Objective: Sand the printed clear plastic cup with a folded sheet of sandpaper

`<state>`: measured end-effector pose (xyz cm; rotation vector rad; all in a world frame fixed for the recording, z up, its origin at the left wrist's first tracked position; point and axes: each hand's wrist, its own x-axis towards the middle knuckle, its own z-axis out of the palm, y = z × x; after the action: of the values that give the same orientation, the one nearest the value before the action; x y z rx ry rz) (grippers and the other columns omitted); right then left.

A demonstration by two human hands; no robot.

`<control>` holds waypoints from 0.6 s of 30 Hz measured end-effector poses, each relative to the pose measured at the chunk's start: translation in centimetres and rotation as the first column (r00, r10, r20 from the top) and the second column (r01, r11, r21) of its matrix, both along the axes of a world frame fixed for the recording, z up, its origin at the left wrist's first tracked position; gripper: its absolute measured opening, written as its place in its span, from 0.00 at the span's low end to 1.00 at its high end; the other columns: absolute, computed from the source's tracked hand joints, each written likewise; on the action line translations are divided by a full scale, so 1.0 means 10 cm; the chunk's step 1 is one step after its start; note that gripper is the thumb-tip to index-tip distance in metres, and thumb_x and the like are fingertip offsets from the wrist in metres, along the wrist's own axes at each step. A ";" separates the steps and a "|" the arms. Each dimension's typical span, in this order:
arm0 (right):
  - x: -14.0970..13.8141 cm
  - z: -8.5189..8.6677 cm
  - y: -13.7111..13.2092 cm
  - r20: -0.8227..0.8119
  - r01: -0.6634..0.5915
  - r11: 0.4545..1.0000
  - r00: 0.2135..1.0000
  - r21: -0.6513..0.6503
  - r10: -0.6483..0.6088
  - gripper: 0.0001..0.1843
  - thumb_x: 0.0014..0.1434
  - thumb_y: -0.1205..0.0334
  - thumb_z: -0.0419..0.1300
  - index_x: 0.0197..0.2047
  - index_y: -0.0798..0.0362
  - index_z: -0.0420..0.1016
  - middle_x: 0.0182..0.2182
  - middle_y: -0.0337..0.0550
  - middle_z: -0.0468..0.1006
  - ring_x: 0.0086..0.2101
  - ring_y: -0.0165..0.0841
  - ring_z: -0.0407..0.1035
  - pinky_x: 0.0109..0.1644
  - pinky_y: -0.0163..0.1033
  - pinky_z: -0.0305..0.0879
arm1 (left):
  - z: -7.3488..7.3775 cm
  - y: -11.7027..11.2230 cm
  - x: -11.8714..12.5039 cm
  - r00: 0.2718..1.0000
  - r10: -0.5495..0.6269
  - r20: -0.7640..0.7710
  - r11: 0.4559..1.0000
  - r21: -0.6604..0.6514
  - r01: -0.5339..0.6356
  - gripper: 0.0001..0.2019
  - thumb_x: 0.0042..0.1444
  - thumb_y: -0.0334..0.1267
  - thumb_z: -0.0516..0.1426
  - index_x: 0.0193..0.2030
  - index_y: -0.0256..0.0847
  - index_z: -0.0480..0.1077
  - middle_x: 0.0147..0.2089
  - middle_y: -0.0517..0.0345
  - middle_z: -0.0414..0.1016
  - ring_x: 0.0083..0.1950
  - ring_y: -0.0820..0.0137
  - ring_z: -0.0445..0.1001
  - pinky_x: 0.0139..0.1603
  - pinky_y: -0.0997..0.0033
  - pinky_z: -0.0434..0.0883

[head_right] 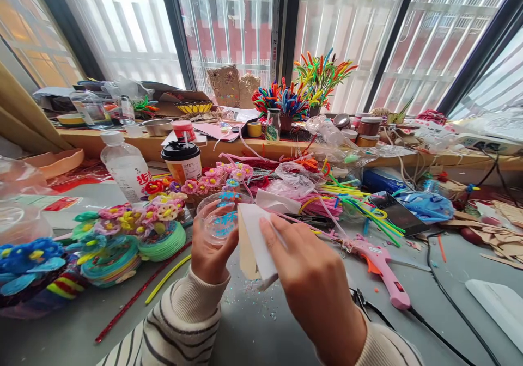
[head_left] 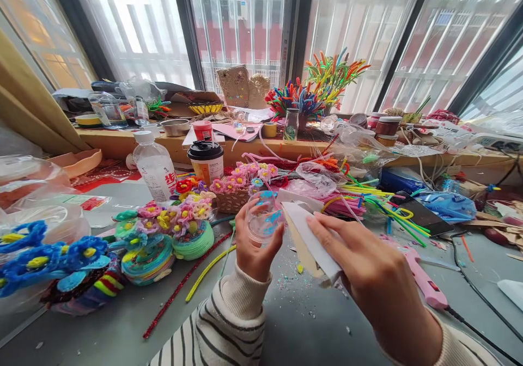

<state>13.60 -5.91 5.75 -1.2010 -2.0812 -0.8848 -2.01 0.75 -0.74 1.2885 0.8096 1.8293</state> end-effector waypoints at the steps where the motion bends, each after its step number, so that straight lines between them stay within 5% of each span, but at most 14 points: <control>1: 0.00 0.00 0.00 0.005 0.050 0.999 0.999 -0.007 -0.050 0.18 0.57 0.74 0.47 0.47 0.58 0.72 0.40 0.47 0.77 0.38 0.34 0.71 0.35 0.36 0.68 | 0.00 0.00 0.00 1.000 0.011 0.002 1.000 -0.002 -0.011 0.29 0.41 0.36 0.63 0.50 0.40 0.56 0.49 0.45 0.66 0.49 0.61 0.71 0.49 0.58 0.70; 4: 0.00 -0.02 0.00 -0.041 0.124 0.992 0.992 0.015 -0.123 0.19 0.56 0.76 0.47 0.48 0.57 0.71 0.40 0.46 0.77 0.38 0.34 0.71 0.35 0.36 0.68 | -0.02 0.01 0.00 1.000 -0.009 -0.017 1.000 -0.005 0.009 0.30 0.42 0.36 0.63 0.51 0.40 0.55 0.48 0.46 0.67 0.44 0.63 0.74 0.47 0.58 0.72; 7: 0.00 -0.03 0.01 -0.052 0.031 0.999 0.998 0.027 -0.030 0.19 0.57 0.73 0.48 0.50 0.58 0.69 0.44 0.49 0.75 0.42 0.34 0.70 0.43 0.37 0.68 | -0.02 0.02 -0.01 0.999 -0.008 -0.042 1.000 -0.012 0.008 0.30 0.41 0.36 0.63 0.51 0.40 0.56 0.49 0.45 0.66 0.48 0.61 0.72 0.49 0.58 0.71; 12: 0.04 -0.04 0.06 -0.072 0.139 0.990 0.987 -0.022 -0.140 0.22 0.53 0.78 0.46 0.48 0.56 0.71 0.40 0.45 0.77 0.38 0.33 0.71 0.36 0.36 0.69 | -0.01 0.01 0.01 1.000 -0.003 -0.009 1.000 0.002 0.003 0.29 0.42 0.36 0.63 0.50 0.41 0.56 0.48 0.47 0.67 0.45 0.63 0.74 0.47 0.59 0.72; 16: 0.04 -0.03 0.05 -0.052 0.019 1.000 0.998 -0.001 -0.019 0.20 0.54 0.76 0.48 0.48 0.57 0.71 0.42 0.47 0.76 0.41 0.33 0.71 0.39 0.35 0.69 | -0.01 0.01 0.03 1.000 -0.006 -0.014 1.000 -0.018 0.006 0.29 0.40 0.36 0.64 0.49 0.40 0.57 0.51 0.45 0.65 0.50 0.61 0.71 0.49 0.60 0.71; 18: 0.03 -0.03 0.04 -0.035 0.070 0.997 0.997 -0.032 -0.071 0.21 0.54 0.77 0.47 0.46 0.56 0.72 0.39 0.46 0.77 0.37 0.33 0.72 0.34 0.34 0.69 | 0.00 0.00 0.03 1.000 0.021 0.023 0.999 -0.028 -0.021 0.29 0.40 0.37 0.64 0.49 0.40 0.57 0.50 0.45 0.66 0.50 0.61 0.71 0.49 0.59 0.71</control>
<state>13.88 -5.47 5.48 -1.3040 -2.0412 -0.8595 -1.67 0.76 -0.76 1.2434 0.8355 1.8404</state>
